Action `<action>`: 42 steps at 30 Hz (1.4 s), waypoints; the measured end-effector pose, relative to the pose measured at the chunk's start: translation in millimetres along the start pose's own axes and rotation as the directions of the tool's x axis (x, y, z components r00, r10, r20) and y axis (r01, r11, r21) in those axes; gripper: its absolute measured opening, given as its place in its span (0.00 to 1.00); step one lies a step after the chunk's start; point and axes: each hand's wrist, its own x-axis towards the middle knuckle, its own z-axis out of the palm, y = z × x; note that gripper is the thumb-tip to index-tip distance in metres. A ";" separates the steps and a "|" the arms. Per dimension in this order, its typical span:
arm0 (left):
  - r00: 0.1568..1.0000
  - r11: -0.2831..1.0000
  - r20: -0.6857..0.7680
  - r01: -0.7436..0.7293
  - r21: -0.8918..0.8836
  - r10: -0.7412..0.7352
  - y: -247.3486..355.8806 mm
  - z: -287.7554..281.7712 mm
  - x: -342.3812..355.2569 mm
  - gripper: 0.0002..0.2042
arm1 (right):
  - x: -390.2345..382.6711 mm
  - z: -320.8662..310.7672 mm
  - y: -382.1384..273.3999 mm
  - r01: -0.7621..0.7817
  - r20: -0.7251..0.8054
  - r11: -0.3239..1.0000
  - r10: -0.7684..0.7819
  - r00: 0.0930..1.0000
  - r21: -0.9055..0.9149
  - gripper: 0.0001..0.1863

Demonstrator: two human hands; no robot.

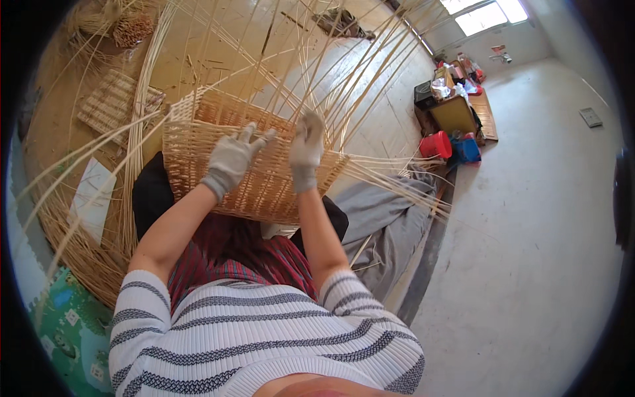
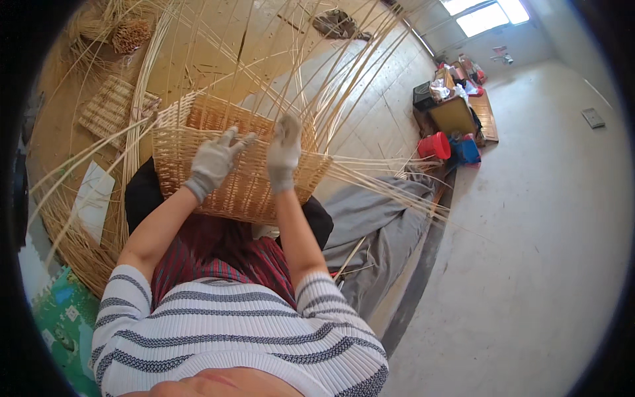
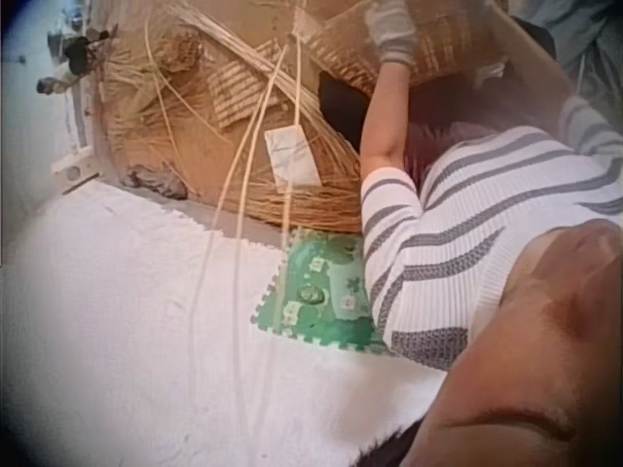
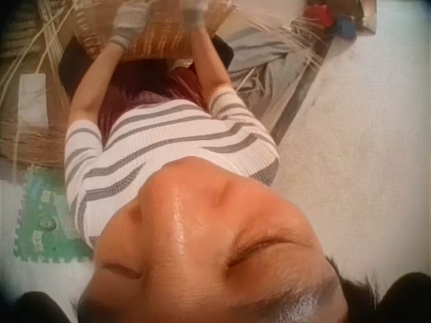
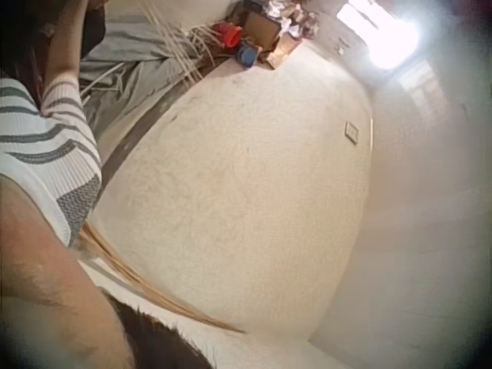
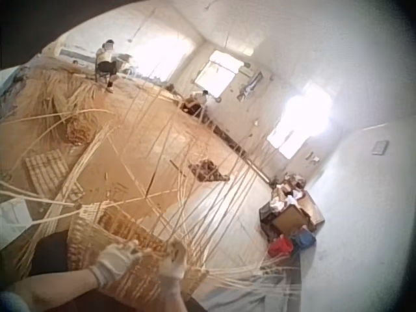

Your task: Weaving a wicker basket, measuring its height with a measuring tape, and trimming excess stalks with wire cutters.

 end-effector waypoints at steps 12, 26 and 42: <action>0.995 1.000 0.100 -0.017 0.006 0.017 27.6 21.2 26.5 0.38 | -62.4 -77.9 51.6 -0.389 -0.052 0.537 0.633 0.772 0.749 0.13; 0.943 0.994 0.326 0.031 0.105 -0.064 117.8 62.6 56.6 0.32 | 12.0 -180.6 54.9 -0.401 -0.052 0.914 0.404 0.913 0.063 0.24; 0.859 0.959 0.507 0.200 -0.201 -0.073 167.2 72.0 85.5 0.22 | 0.4 -182.8 83.2 -0.005 0.387 0.737 0.361 0.849 -0.676 0.33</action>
